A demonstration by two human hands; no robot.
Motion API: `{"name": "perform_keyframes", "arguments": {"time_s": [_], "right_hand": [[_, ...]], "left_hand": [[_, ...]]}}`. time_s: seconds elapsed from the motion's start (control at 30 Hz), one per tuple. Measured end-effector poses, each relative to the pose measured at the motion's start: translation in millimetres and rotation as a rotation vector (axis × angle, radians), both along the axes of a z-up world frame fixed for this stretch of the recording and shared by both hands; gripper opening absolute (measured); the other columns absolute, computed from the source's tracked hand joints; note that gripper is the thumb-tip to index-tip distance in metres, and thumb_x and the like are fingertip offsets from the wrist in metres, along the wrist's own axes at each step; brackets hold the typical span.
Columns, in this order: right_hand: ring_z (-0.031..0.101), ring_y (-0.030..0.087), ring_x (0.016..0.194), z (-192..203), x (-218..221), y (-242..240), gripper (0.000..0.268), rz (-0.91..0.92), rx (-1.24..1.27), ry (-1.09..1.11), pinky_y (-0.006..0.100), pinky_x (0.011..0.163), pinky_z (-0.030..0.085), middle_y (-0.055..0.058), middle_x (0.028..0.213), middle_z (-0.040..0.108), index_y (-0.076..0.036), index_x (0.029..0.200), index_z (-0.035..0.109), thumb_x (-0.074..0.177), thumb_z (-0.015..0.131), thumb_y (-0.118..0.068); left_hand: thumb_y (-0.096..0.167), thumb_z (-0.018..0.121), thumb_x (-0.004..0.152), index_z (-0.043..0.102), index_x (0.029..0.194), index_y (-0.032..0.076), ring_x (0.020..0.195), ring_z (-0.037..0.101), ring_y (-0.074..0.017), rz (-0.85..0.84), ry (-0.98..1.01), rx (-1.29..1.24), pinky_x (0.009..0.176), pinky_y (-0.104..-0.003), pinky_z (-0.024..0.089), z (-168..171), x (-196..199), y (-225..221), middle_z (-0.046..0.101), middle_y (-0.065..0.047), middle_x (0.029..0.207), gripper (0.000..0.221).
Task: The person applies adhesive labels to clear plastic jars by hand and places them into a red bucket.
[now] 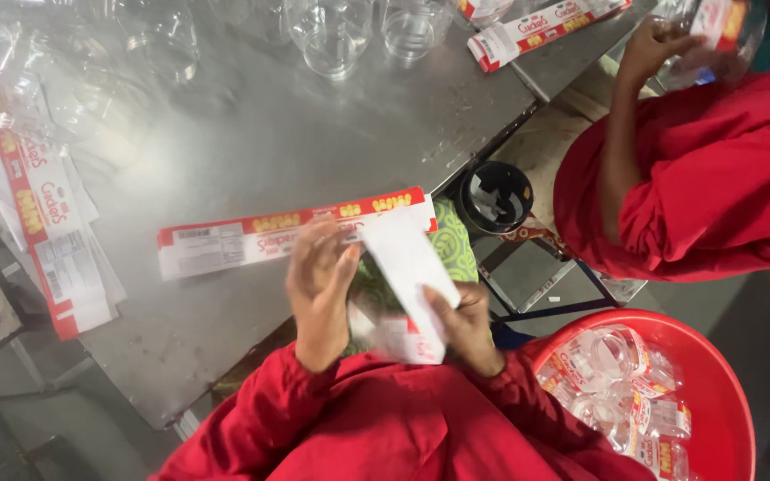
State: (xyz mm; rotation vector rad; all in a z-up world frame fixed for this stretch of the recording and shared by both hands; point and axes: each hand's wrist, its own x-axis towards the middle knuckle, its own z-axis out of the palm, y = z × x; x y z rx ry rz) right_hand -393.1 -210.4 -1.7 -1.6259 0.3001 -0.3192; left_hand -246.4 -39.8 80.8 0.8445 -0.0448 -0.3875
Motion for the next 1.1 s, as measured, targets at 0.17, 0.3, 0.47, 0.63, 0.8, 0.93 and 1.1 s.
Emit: {"name": "perform_keyframes", "arguments": {"time_s": [0.17,0.3,0.47,0.63,0.8,0.93,1.1], "right_hand": [[0.058,0.005,0.054,11,-3,-16,0.025,0.107,-0.170,0.341,0.026,0.046,0.044,0.005,0.064,0.071,0.001,0.076,0.073,0.094,0.079,-0.015],[0.066,0.007,0.057,51,13,-8,0.016,0.376,-0.382,0.234,0.026,0.052,0.051,0.002,0.073,0.072,-0.004,0.097,0.076,0.088,0.080,-0.015],[0.059,0.008,0.052,54,9,-49,0.016,0.300,-0.415,0.575,0.028,0.050,0.047,0.002,0.062,0.070,-0.006,0.091,0.081,0.093,0.079,-0.022],[0.056,0.001,0.073,40,-11,-74,0.015,-0.157,-0.155,0.096,0.021,0.064,0.044,0.000,0.079,0.069,-0.004,0.100,0.078,0.101,0.073,-0.019],[0.055,0.004,0.069,25,0,-39,0.013,0.159,-0.181,0.193,0.022,0.062,0.045,0.001,0.079,0.068,-0.002,0.095,0.076,0.090,0.079,-0.014],[0.067,0.011,0.066,42,19,-4,0.014,0.034,-0.440,0.118,0.026,0.062,0.050,0.004,0.079,0.077,-0.004,0.088,0.077,0.086,0.082,-0.016],[0.072,0.026,0.076,60,29,22,0.020,0.037,-0.863,-0.010,0.035,0.067,0.057,0.011,0.090,0.076,-0.005,0.097,0.076,0.081,0.080,-0.016]], "left_hand": [[0.002,0.072,0.087,0.065,0.120,0.006,0.114,0.066,-0.0262,-0.244,-0.982,0.392,0.104,-0.030,0.051,19,-6,14,0.067,-0.014,0.120,0.034],[0.015,0.078,0.083,0.073,0.110,0.005,0.095,0.068,-0.0322,-0.429,-1.335,0.714,0.108,-0.059,0.036,0,4,0,0.072,-0.011,0.095,0.029],[0.010,0.070,0.085,0.080,0.094,0.014,0.064,0.071,-0.0247,-0.326,-0.900,0.989,0.061,-0.036,0.056,-10,42,42,0.075,-0.008,0.083,0.014],[0.017,0.077,0.091,0.076,0.091,0.011,0.073,0.072,-0.0297,0.125,-1.003,1.283,0.063,-0.040,0.054,4,56,62,0.078,-0.009,0.091,0.006],[0.019,0.079,0.078,0.073,0.108,0.003,0.083,0.070,-0.0336,-0.185,-1.136,0.743,0.064,-0.038,0.056,4,18,23,0.071,-0.019,0.109,0.035],[0.013,0.075,0.084,0.077,0.097,0.009,0.070,0.071,-0.0293,-0.588,-0.898,0.731,0.062,-0.038,0.056,-13,12,16,0.073,-0.011,0.088,0.014],[0.008,0.067,0.087,0.073,0.095,0.006,0.077,0.070,-0.0352,-0.399,-1.064,0.784,0.067,-0.042,0.055,-33,-2,14,0.073,-0.013,0.091,0.010]]}}
